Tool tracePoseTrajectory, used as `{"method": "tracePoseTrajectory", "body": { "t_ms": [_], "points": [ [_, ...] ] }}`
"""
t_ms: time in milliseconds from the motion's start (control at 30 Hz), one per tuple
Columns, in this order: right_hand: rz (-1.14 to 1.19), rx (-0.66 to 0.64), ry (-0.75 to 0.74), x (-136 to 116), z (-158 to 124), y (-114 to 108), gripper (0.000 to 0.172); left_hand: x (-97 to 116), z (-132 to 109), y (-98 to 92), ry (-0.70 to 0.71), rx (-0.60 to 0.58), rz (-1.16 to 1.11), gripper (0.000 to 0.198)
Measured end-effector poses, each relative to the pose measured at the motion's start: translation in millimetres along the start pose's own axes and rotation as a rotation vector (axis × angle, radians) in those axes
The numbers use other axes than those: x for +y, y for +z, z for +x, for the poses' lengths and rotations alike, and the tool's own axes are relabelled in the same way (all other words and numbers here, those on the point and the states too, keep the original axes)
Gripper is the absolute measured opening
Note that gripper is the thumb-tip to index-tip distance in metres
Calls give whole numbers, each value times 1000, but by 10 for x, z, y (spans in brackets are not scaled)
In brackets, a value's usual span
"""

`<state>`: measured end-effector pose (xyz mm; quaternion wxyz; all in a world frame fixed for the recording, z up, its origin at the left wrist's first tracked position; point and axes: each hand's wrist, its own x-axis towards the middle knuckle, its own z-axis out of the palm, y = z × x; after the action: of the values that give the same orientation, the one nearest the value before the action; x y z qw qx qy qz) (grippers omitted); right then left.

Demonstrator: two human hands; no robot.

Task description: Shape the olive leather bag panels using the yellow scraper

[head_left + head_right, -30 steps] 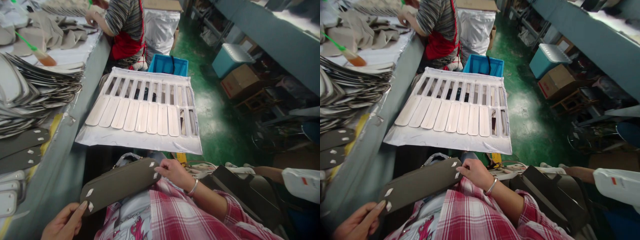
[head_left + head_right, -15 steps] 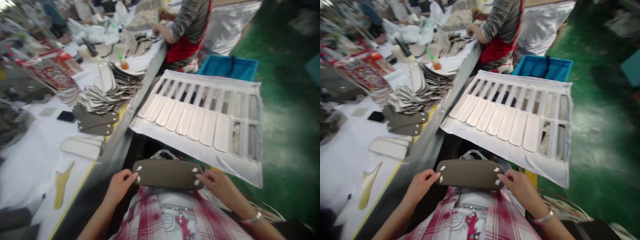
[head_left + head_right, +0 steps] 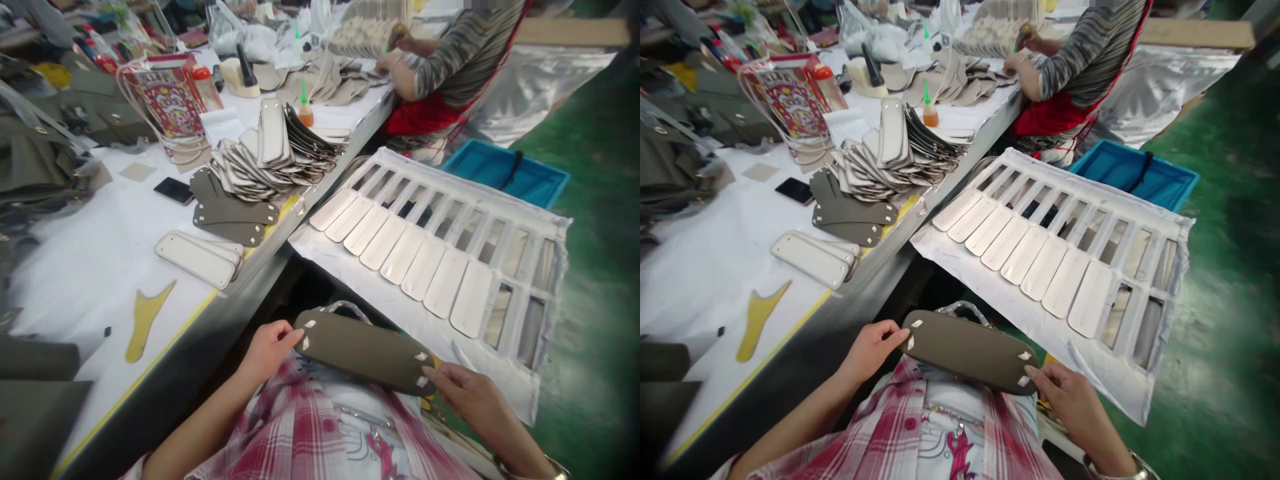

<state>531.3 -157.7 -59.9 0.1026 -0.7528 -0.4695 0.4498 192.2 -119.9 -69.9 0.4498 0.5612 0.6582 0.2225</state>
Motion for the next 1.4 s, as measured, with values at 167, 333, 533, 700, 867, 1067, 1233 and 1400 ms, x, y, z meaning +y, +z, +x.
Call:
{"method": "tracePoseTrajectory", "body": {
  "t_ms": [167,333,533,700,867,1067,1233,1400],
  "points": [
    [-41,16,5,-91,-43,19,44,-50,2,-21,16,8,-32,39],
    [-112,41,33,-156,-85,31,45,-38,30,-87,68,-28,83,39],
    [-69,38,3,-236,-85,25,39,48,59,-130,128,-60,323,38],
    [-47,74,-111,-82,-90,20,35,84,46,-226,231,-140,462,33],
    [-49,115,-122,125,-36,6,35,342,267,158,677,-13,556,33],
    [-29,120,-137,185,-54,-36,31,929,204,1349,1020,-397,608,77],
    [70,59,-142,260,-29,-101,29,942,265,1696,994,-436,675,83],
    [113,1,-166,337,12,-132,30,957,288,1691,989,-456,693,73]
  ]
}}
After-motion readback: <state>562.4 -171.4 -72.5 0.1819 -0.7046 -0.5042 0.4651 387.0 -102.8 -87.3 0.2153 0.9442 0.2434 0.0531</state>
